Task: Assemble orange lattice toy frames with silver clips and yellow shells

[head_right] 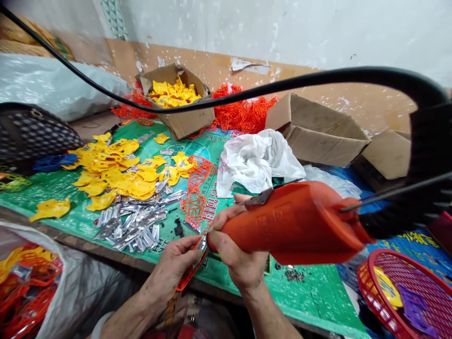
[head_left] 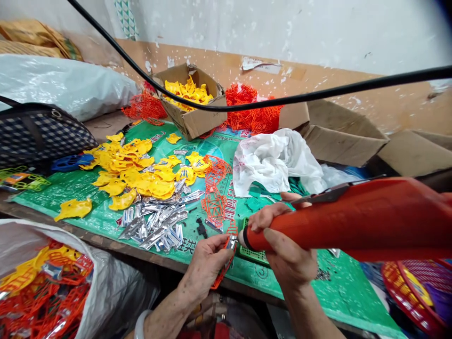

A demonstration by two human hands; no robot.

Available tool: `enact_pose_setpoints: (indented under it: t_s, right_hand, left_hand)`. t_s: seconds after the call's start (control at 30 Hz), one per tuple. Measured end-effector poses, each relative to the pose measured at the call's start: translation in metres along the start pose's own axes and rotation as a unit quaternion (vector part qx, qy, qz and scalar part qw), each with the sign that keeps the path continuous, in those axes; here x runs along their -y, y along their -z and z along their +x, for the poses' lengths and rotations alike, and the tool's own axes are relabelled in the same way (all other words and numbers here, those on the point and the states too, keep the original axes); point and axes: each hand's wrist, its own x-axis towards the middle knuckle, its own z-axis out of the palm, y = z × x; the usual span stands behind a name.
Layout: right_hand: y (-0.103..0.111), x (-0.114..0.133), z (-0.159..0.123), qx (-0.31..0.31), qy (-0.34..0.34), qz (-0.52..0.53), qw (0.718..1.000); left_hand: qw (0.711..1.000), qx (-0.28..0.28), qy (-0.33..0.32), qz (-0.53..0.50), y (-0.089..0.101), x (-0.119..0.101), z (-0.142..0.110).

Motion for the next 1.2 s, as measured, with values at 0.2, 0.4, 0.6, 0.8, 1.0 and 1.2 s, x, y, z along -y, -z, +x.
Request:
enact_pose_setpoints:
  t_s: [0.2,0.4,0.6,0.8,1.0,1.2]
  right_hand:
    - [0.008,0.011,0.019,-0.042,0.030,-0.017,0.999]
    - [0.043,-0.004,0.045,-0.137,0.075,-0.142,0.977]
    - [0.058,-0.022,0.047,-0.138,0.065,-0.138,0.979]
    - [0.061,-0.028,0.046,-0.139,0.060,-0.174,0.973]
    - [0.066,-0.030,0.047,-0.139,0.050,-0.187,0.971]
    - [0.063,-0.029,0.045,-0.142,0.043,-0.201,0.968]
  left_hand:
    - [1.000,-0.012,-0.018,0.015,0.002,-0.003,-0.001]
    - [0.999,-0.048,0.004,-0.008,0.004,-0.012,-0.001]
    - [0.997,-0.049,-0.006,0.057,0.008,-0.017,-0.005]
    - [0.994,-0.029,-0.011,0.101,0.007,-0.020,-0.006]
    - [0.995,-0.023,-0.008,0.101,0.006,-0.015,-0.002]
    - [0.994,-0.002,-0.011,0.108,0.005,-0.018,-0.002]
